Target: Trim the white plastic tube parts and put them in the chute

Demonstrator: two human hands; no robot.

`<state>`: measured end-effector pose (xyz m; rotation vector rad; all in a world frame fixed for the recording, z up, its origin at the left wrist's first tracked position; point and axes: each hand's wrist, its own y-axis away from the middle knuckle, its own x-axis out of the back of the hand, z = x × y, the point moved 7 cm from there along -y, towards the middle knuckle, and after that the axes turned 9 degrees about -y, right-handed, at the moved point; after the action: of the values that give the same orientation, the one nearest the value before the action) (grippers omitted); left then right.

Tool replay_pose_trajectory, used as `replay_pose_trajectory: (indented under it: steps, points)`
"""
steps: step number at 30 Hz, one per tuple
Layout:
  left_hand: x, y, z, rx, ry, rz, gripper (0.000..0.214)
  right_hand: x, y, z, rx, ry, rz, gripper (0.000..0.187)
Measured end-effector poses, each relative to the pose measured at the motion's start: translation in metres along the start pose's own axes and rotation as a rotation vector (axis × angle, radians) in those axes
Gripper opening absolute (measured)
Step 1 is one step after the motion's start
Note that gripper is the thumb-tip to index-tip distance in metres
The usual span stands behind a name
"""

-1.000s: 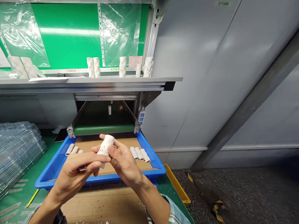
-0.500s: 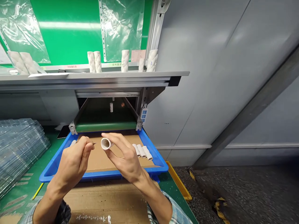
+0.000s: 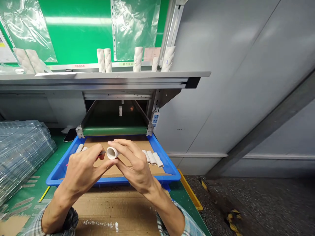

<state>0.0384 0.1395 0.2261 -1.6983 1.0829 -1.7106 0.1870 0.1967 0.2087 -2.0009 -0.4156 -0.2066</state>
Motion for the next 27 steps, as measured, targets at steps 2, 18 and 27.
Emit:
replay_pose_trajectory:
  steps: [2,18,27]
  points:
    - [-0.001,0.000,0.000,-0.002,-0.012,-0.010,0.059,0.000,0.000,0.000,-0.002,0.012,0.005,0.043]
    - [-0.006,0.001,0.006,-0.045,0.127,-0.072,0.056,0.000,0.002,0.001,-0.012,0.018,0.024,0.037]
    - [-0.010,-0.002,-0.010,0.107,0.416,-0.049,0.037,-0.006,0.005,0.037,-0.508,-0.700,0.236,0.043]
